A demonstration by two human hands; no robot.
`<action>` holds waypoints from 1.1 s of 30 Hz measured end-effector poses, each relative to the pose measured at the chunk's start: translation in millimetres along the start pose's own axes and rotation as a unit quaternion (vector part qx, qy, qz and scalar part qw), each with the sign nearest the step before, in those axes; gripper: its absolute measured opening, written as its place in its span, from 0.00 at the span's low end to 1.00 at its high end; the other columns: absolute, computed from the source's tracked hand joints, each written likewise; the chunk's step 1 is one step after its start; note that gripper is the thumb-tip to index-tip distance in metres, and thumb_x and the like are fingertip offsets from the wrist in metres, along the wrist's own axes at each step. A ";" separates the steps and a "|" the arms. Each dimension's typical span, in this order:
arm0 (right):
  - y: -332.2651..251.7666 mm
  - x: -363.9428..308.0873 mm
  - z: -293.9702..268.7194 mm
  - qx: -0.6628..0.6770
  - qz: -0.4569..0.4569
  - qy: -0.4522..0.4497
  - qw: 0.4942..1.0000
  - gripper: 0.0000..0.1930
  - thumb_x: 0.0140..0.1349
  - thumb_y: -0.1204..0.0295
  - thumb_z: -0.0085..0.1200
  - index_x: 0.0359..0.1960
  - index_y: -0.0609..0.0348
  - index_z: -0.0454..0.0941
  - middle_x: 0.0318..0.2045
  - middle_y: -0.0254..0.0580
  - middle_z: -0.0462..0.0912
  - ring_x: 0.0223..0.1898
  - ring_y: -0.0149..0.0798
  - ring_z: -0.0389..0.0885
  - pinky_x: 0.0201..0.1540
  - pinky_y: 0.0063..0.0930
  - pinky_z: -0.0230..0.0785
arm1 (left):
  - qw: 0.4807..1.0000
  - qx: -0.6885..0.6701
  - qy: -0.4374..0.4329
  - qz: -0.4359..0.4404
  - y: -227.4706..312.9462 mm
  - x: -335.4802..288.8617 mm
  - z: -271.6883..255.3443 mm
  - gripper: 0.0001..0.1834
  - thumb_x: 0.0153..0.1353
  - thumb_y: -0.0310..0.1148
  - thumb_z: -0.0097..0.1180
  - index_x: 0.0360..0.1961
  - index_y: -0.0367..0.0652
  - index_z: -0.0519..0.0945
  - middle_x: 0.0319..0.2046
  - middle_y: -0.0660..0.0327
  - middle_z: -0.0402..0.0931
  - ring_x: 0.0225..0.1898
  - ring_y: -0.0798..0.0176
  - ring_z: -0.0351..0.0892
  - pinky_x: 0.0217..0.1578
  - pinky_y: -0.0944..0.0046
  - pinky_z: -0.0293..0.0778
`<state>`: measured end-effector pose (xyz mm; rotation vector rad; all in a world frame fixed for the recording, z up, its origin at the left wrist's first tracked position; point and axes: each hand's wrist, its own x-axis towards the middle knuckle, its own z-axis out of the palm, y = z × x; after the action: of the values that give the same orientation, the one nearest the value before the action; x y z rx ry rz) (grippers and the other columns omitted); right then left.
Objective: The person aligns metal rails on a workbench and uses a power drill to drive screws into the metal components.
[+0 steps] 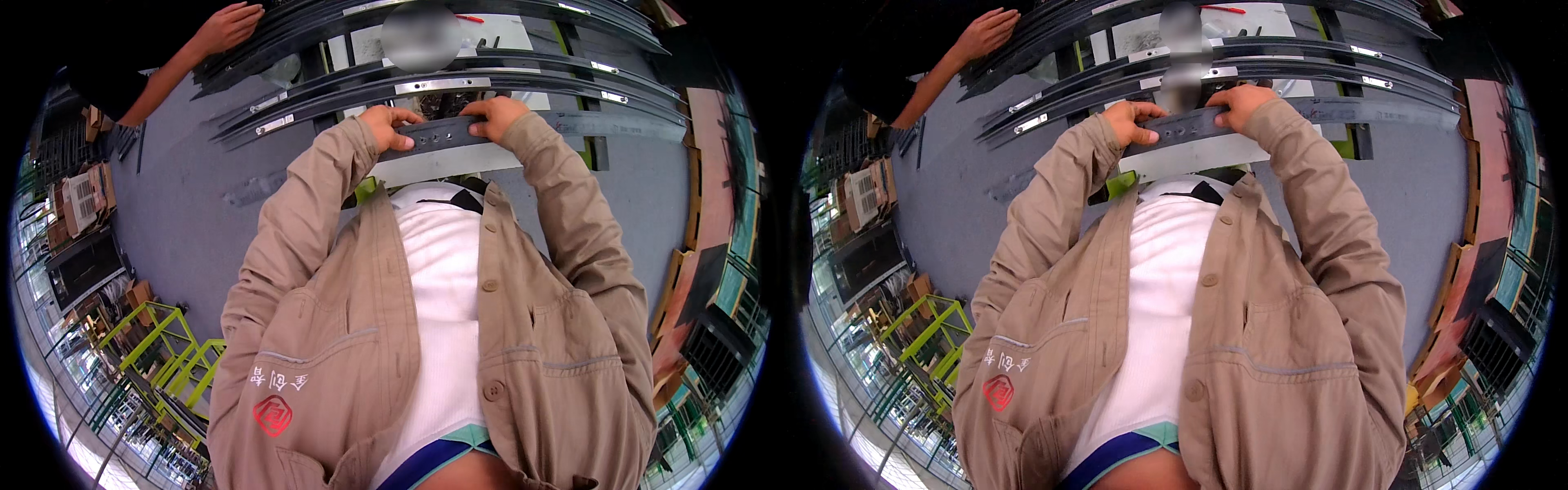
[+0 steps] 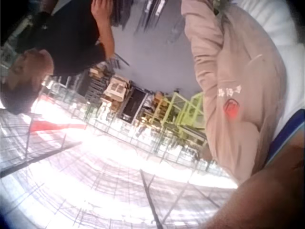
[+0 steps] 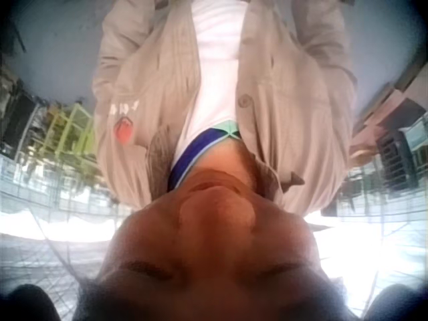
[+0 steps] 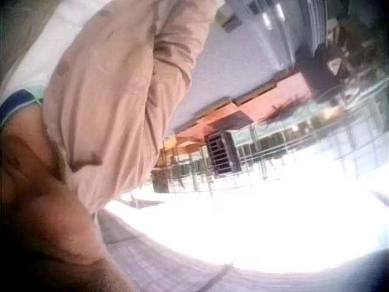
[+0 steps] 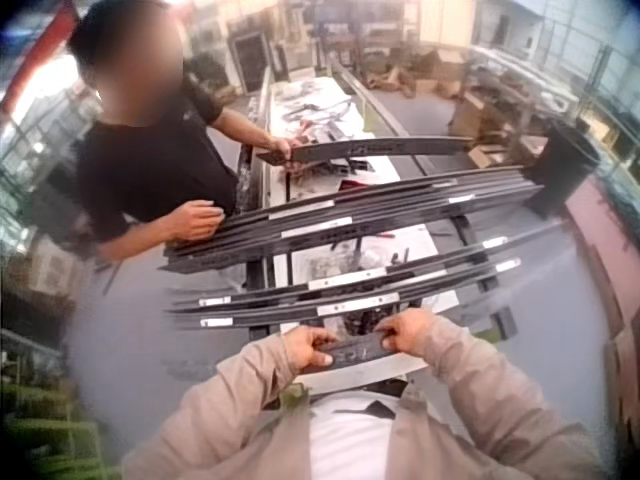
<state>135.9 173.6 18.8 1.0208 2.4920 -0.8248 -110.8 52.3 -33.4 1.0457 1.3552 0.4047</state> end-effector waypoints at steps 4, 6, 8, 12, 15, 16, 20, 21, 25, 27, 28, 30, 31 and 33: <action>12.6 5.9 5.2 0.012 -0.069 0.041 0.997 0.18 0.59 0.66 0.64 0.52 0.48 0.83 0.47 0.42 0.83 0.53 0.48 0.80 0.57 0.37 0.73 | 0.999 -0.040 -0.013 -0.002 -2.7 2.5 -1.3 0.28 0.54 0.19 0.65 0.59 0.38 0.78 0.46 0.57 0.83 0.46 0.62 0.80 0.55 0.61 0.72; 16.5 7.2 7.1 0.003 -0.067 0.027 0.997 0.18 0.58 0.64 0.64 0.51 0.47 0.84 0.48 0.41 0.82 0.54 0.48 0.79 0.58 0.38 0.72 | 0.999 -0.030 -0.007 0.010 -2.4 1.6 0.7 0.28 0.54 0.19 0.65 0.59 0.37 0.78 0.47 0.57 0.83 0.47 0.62 0.80 0.55 0.61 0.72; 18.6 8.8 9.3 -0.001 -0.070 0.026 0.997 0.18 0.57 0.62 0.63 0.50 0.46 0.84 0.48 0.40 0.82 0.55 0.48 0.78 0.58 0.39 0.72 | 1.000 -0.018 -0.001 0.015 -2.1 -0.5 1.1 0.28 0.54 0.19 0.65 0.59 0.37 0.78 0.47 0.57 0.83 0.48 0.62 0.80 0.56 0.61 0.72; 20.0 5.6 16.8 0.001 -0.097 0.066 0.993 0.17 0.57 0.67 0.64 0.49 0.52 0.84 0.47 0.41 0.82 0.53 0.49 0.79 0.57 0.39 0.72 | 1.000 -0.014 0.002 0.014 -1.3 -4.2 2.6 0.28 0.54 0.19 0.65 0.59 0.38 0.79 0.48 0.56 0.83 0.48 0.62 0.80 0.57 0.61 0.72; 20.6 3.6 18.5 0.001 -0.098 0.083 0.992 0.16 0.56 0.70 0.65 0.48 0.54 0.83 0.46 0.41 0.81 0.52 0.49 0.79 0.56 0.40 0.73 | 1.000 -0.025 -0.004 0.012 4.2 -6.5 2.9 0.28 0.54 0.18 0.65 0.59 0.38 0.79 0.48 0.56 0.83 0.49 0.61 0.80 0.57 0.61 0.72; 20.1 3.7 18.2 0.000 -0.095 0.084 0.992 0.16 0.56 0.70 0.65 0.48 0.54 0.83 0.46 0.41 0.81 0.52 0.49 0.79 0.56 0.40 0.73 | 1.000 -0.028 -0.005 0.011 5.5 -7.6 2.6 0.29 0.54 0.18 0.64 0.59 0.38 0.79 0.48 0.56 0.83 0.49 0.61 0.80 0.57 0.61 0.72; 20.2 3.6 16.3 0.018 -0.100 0.082 0.991 0.16 0.55 0.71 0.65 0.47 0.54 0.83 0.45 0.42 0.81 0.52 0.50 0.79 0.55 0.40 0.73 | 0.999 -0.026 -0.008 0.017 5.0 -6.4 2.3 0.29 0.55 0.18 0.64 0.61 0.38 0.78 0.49 0.55 0.82 0.50 0.61 0.79 0.57 0.62 0.72; 19.1 2.5 16.5 0.020 -0.102 0.088 0.991 0.16 0.55 0.71 0.65 0.47 0.54 0.83 0.45 0.42 0.80 0.51 0.50 0.79 0.55 0.40 0.73 | 1.000 -0.017 -0.010 0.012 5.9 -6.6 1.8 0.29 0.55 0.18 0.64 0.61 0.38 0.78 0.49 0.55 0.82 0.50 0.61 0.79 0.58 0.62 0.72; 27.2 5.0 20.0 0.004 -0.138 0.103 0.985 0.17 0.56 0.66 0.64 0.49 0.48 0.85 0.47 0.40 0.81 0.51 0.48 0.80 0.55 0.40 0.73 | 1.000 -0.016 -0.006 0.016 3.6 -5.1 3.4 0.30 0.56 0.19 0.63 0.63 0.39 0.76 0.52 0.54 0.81 0.52 0.60 0.79 0.59 0.62 0.71; 21.6 5.1 13.0 0.016 -0.124 0.065 0.990 0.17 0.55 0.66 0.65 0.48 0.48 0.85 0.45 0.39 0.82 0.50 0.46 0.80 0.54 0.39 0.74 | 1.000 0.006 -0.004 0.016 11.6 -9.4 4.6 0.31 0.57 0.20 0.63 0.64 0.39 0.75 0.55 0.54 0.80 0.56 0.59 0.76 0.61 0.60 0.69; 23.3 5.6 12.0 0.033 -0.141 0.067 0.987 0.17 0.55 0.66 0.66 0.47 0.48 0.85 0.44 0.38 0.82 0.50 0.46 0.80 0.54 0.40 0.73 | 1.000 0.006 -0.012 0.018 15.5 -12.2 2.6 0.31 0.57 0.20 0.63 0.64 0.38 0.75 0.55 0.54 0.80 0.56 0.59 0.76 0.61 0.60 0.69; 21.7 4.6 13.6 0.018 -0.128 0.078 0.989 0.16 0.55 0.65 0.65 0.46 0.47 0.85 0.45 0.36 0.82 0.51 0.45 0.80 0.54 0.40 0.73 | 0.999 -0.002 -0.027 0.017 12.3 -10.5 1.4 0.30 0.57 0.19 0.63 0.63 0.37 0.75 0.54 0.56 0.80 0.55 0.59 0.76 0.60 0.60 0.68; 21.4 3.5 15.3 0.012 -0.133 0.086 0.987 0.16 0.55 0.65 0.65 0.46 0.47 0.85 0.45 0.35 0.81 0.51 0.45 0.80 0.54 0.40 0.73 | 0.999 -0.010 -0.031 0.016 11.3 -11.6 3.0 0.30 0.57 0.19 0.63 0.63 0.37 0.75 0.54 0.56 0.80 0.55 0.59 0.76 0.60 0.60 0.68; 22.7 4.8 14.5 0.003 -0.129 0.097 0.987 0.15 0.55 0.65 0.65 0.46 0.47 0.85 0.44 0.36 0.81 0.51 0.46 0.79 0.54 0.41 0.72 | 0.999 -0.014 -0.029 0.027 12.4 -8.9 -0.4 0.30 0.57 0.19 0.63 0.63 0.37 0.75 0.53 0.57 0.80 0.54 0.60 0.76 0.60 0.61 0.69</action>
<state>150.0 180.3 -3.7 0.8246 2.8327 -0.8414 -109.3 52.0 -18.2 1.0646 1.2683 0.4279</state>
